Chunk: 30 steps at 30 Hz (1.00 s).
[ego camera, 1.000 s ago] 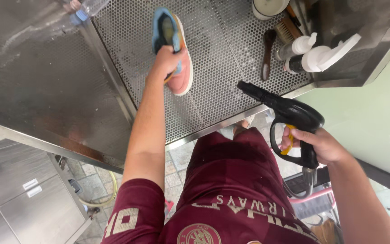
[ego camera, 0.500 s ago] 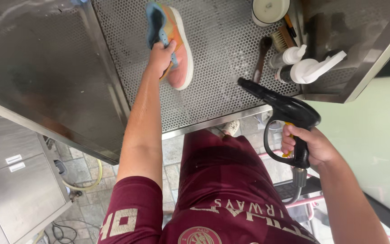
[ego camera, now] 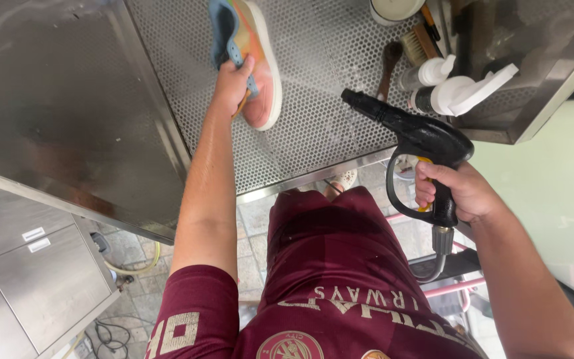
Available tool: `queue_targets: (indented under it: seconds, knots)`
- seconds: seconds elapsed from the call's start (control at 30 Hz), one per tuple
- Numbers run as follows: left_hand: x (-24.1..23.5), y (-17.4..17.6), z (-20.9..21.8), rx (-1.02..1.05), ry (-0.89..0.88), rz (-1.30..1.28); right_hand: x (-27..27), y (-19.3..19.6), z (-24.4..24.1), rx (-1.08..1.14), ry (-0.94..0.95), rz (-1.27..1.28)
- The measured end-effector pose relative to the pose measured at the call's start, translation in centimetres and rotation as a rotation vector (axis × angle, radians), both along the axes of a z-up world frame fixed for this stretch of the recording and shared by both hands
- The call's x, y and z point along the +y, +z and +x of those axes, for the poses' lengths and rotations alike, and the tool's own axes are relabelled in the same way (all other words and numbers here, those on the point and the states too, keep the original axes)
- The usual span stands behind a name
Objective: The person uses a high-pressure water spray gun to clean a pink and blue sneaker on a metal grate. They rotate the shoe to spray different angles, including the sole and interior. The person then moves the shoe to a sink to rinse it under a faucet before returning it to the grate for further spraying.
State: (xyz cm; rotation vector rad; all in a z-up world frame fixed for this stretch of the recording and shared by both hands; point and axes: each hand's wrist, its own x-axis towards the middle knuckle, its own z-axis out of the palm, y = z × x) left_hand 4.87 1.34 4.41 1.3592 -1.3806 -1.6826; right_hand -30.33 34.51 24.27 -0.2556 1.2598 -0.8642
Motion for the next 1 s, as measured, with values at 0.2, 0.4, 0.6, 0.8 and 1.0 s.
queue_targets:
  seconds: [0.2, 0.4, 0.6, 0.8, 1.0]
  knots:
    - [-0.2, 0.3, 0.7, 0.031, -0.045, 0.004, -1.2, 0.7, 3.1, 0.021, 0.071, 0.054]
    - [0.0, 1.3, 0.9, 0.091, -0.024, 0.171, -2.8, 2.0, 4.2, 0.087, -0.017, 0.039]
    - [-0.4, 1.0, 0.9, 0.057, -0.055, 0.149, -2.5, 0.2, 5.8, -0.026, 0.079, 0.133]
    - [-0.5, 0.2, 0.7, 0.003, -0.061, 0.093, -2.3, -0.5, 5.6, -0.029, 0.051, 0.047]
    - [-0.5, 0.8, -0.3, -0.194, -0.059, 0.133, -2.2, 0.5, 7.2, 0.101, 0.188, 0.063]
